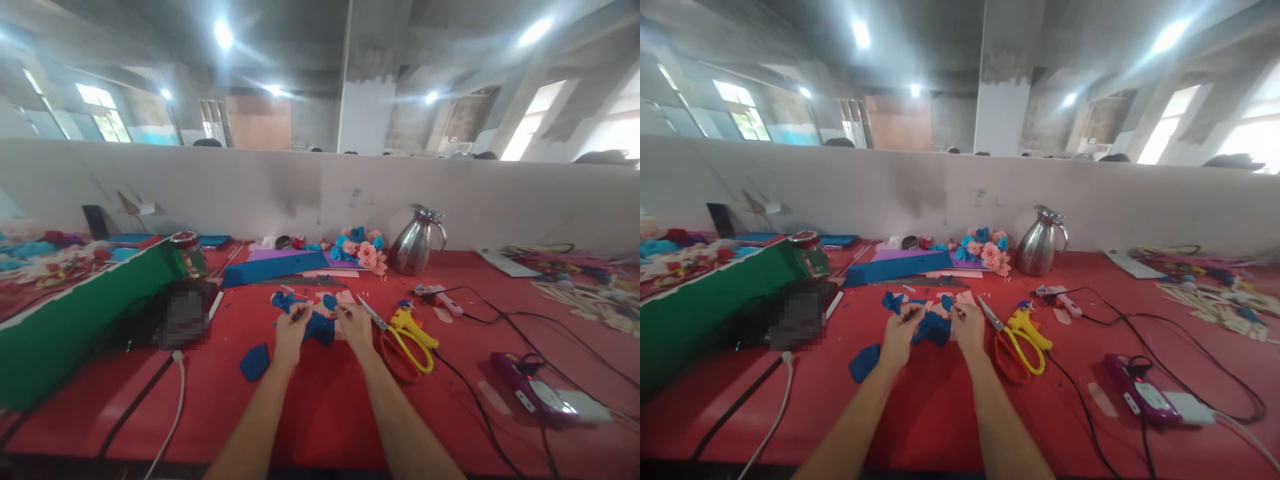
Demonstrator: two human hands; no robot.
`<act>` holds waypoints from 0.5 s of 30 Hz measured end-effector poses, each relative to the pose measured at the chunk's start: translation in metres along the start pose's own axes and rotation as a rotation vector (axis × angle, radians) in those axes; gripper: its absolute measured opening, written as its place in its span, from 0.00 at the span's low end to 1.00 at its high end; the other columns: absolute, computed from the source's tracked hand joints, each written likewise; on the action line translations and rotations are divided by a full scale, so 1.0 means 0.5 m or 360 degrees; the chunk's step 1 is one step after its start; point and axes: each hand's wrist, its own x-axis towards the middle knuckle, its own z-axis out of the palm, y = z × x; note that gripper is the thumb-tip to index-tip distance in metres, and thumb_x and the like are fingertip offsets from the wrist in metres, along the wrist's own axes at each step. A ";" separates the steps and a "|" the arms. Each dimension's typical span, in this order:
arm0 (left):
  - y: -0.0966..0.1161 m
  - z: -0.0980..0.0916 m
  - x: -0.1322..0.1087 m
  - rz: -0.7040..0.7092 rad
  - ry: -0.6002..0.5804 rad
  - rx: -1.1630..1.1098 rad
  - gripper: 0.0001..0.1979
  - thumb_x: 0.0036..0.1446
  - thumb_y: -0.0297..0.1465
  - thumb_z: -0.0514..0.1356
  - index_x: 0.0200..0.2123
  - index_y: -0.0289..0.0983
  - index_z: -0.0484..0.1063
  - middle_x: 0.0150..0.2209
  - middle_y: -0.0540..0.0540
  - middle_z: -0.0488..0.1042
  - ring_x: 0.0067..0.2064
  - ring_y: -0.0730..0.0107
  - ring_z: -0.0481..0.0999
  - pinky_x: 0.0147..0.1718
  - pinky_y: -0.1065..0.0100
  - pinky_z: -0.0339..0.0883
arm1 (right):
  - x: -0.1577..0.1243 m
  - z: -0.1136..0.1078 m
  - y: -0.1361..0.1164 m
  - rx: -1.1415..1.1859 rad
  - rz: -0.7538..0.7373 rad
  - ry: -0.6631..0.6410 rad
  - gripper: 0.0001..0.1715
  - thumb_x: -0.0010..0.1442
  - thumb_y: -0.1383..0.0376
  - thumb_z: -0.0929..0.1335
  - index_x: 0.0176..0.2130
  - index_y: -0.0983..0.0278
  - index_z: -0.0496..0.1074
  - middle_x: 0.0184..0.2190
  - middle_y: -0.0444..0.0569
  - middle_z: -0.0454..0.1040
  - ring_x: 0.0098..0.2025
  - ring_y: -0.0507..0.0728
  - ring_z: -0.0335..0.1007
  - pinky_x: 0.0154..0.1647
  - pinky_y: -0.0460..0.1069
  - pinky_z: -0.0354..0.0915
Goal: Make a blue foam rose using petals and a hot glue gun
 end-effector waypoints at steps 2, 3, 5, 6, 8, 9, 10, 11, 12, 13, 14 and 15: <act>-0.018 0.000 -0.001 -0.0040 -0.0055 0.0036 0.12 0.41 0.38 0.68 0.23 0.35 0.75 0.17 0.53 0.66 0.20 0.74 0.63 0.22 0.71 0.57 | 0.002 0.000 -0.002 0.0085 -0.0002 0.0037 0.17 0.59 0.64 0.62 0.31 0.62 0.79 0.28 0.48 0.80 0.28 0.55 0.73 0.31 0.48 0.68; -0.026 -0.004 -0.002 -0.0051 -0.0088 0.0072 0.11 0.41 0.38 0.68 0.24 0.36 0.76 0.18 0.52 0.68 0.22 0.72 0.65 0.23 0.71 0.59 | 0.000 0.002 -0.005 0.0122 -0.0010 0.0048 0.16 0.59 0.64 0.62 0.31 0.61 0.79 0.29 0.48 0.80 0.29 0.55 0.73 0.32 0.48 0.68; -0.037 -0.015 -0.006 -0.0035 -0.0136 0.0146 0.10 0.41 0.36 0.68 0.26 0.36 0.77 0.22 0.50 0.73 0.27 0.68 0.71 0.27 0.68 0.64 | -0.007 0.010 -0.017 0.0184 -0.0033 0.0046 0.14 0.57 0.64 0.64 0.32 0.60 0.79 0.31 0.48 0.80 0.31 0.56 0.74 0.35 0.50 0.69; -0.039 -0.019 -0.007 -0.0013 -0.0150 0.0175 0.08 0.42 0.35 0.67 0.26 0.37 0.78 0.24 0.49 0.74 0.29 0.66 0.72 0.30 0.67 0.65 | -0.011 0.015 -0.024 0.0213 -0.0053 0.0030 0.12 0.57 0.65 0.64 0.33 0.60 0.79 0.32 0.49 0.80 0.33 0.57 0.74 0.37 0.50 0.69; -0.039 -0.023 -0.008 0.0025 -0.0166 0.0211 0.06 0.43 0.33 0.66 0.27 0.37 0.78 0.27 0.47 0.77 0.33 0.65 0.74 0.35 0.66 0.66 | -0.023 0.024 -0.039 0.0265 -0.0106 -0.0024 0.12 0.55 0.68 0.65 0.35 0.59 0.79 0.34 0.48 0.80 0.36 0.57 0.74 0.41 0.52 0.69; -0.039 -0.023 -0.008 0.0029 -0.0169 0.0214 0.06 0.44 0.32 0.66 0.27 0.37 0.78 0.28 0.47 0.77 0.33 0.65 0.74 0.36 0.66 0.66 | -0.028 0.028 -0.046 0.0285 -0.0134 -0.0052 0.14 0.55 0.69 0.65 0.37 0.59 0.79 0.35 0.49 0.80 0.37 0.58 0.73 0.43 0.52 0.68; -0.038 -0.023 -0.007 0.0026 -0.0175 0.0215 0.06 0.45 0.32 0.65 0.28 0.37 0.78 0.28 0.48 0.77 0.33 0.66 0.74 0.36 0.67 0.66 | -0.033 0.030 -0.052 0.0299 -0.0161 -0.0075 0.15 0.54 0.71 0.65 0.39 0.60 0.79 0.36 0.49 0.80 0.39 0.58 0.73 0.45 0.52 0.68; -0.037 -0.022 -0.006 0.0024 -0.0179 0.0208 0.06 0.45 0.33 0.65 0.27 0.37 0.78 0.28 0.48 0.77 0.33 0.66 0.74 0.36 0.67 0.66 | -0.037 0.031 -0.057 0.0305 -0.0183 -0.0093 0.17 0.54 0.72 0.65 0.41 0.61 0.78 0.37 0.50 0.80 0.40 0.58 0.73 0.46 0.53 0.67; -0.038 -0.022 -0.005 0.0018 -0.0179 0.0200 0.06 0.45 0.33 0.65 0.27 0.37 0.78 0.28 0.48 0.77 0.33 0.66 0.73 0.35 0.68 0.66 | -0.040 0.032 -0.060 0.0299 -0.0198 -0.0107 0.18 0.54 0.73 0.65 0.42 0.61 0.78 0.39 0.50 0.80 0.42 0.58 0.72 0.47 0.53 0.67; -0.039 -0.022 -0.003 0.0006 -0.0176 0.0192 0.06 0.45 0.34 0.66 0.27 0.36 0.78 0.27 0.48 0.77 0.32 0.67 0.73 0.35 0.68 0.66 | -0.042 0.032 -0.063 0.0283 -0.0206 -0.0120 0.19 0.54 0.73 0.65 0.43 0.62 0.78 0.40 0.51 0.79 0.43 0.59 0.72 0.49 0.53 0.66; -0.041 -0.023 -0.002 -0.0012 -0.0169 0.0178 0.07 0.45 0.34 0.66 0.26 0.36 0.78 0.27 0.48 0.77 0.32 0.67 0.73 0.34 0.68 0.65 | -0.044 0.032 -0.065 0.0263 -0.0211 -0.0136 0.19 0.54 0.73 0.65 0.44 0.63 0.77 0.40 0.52 0.79 0.44 0.59 0.71 0.50 0.53 0.66; -0.043 -0.023 0.000 -0.0036 -0.0160 0.0163 0.07 0.44 0.34 0.66 0.26 0.36 0.78 0.26 0.48 0.76 0.31 0.67 0.73 0.33 0.69 0.65 | -0.044 0.031 -0.067 0.0241 -0.0213 -0.0155 0.19 0.55 0.72 0.64 0.45 0.63 0.77 0.41 0.52 0.79 0.44 0.59 0.71 0.50 0.54 0.65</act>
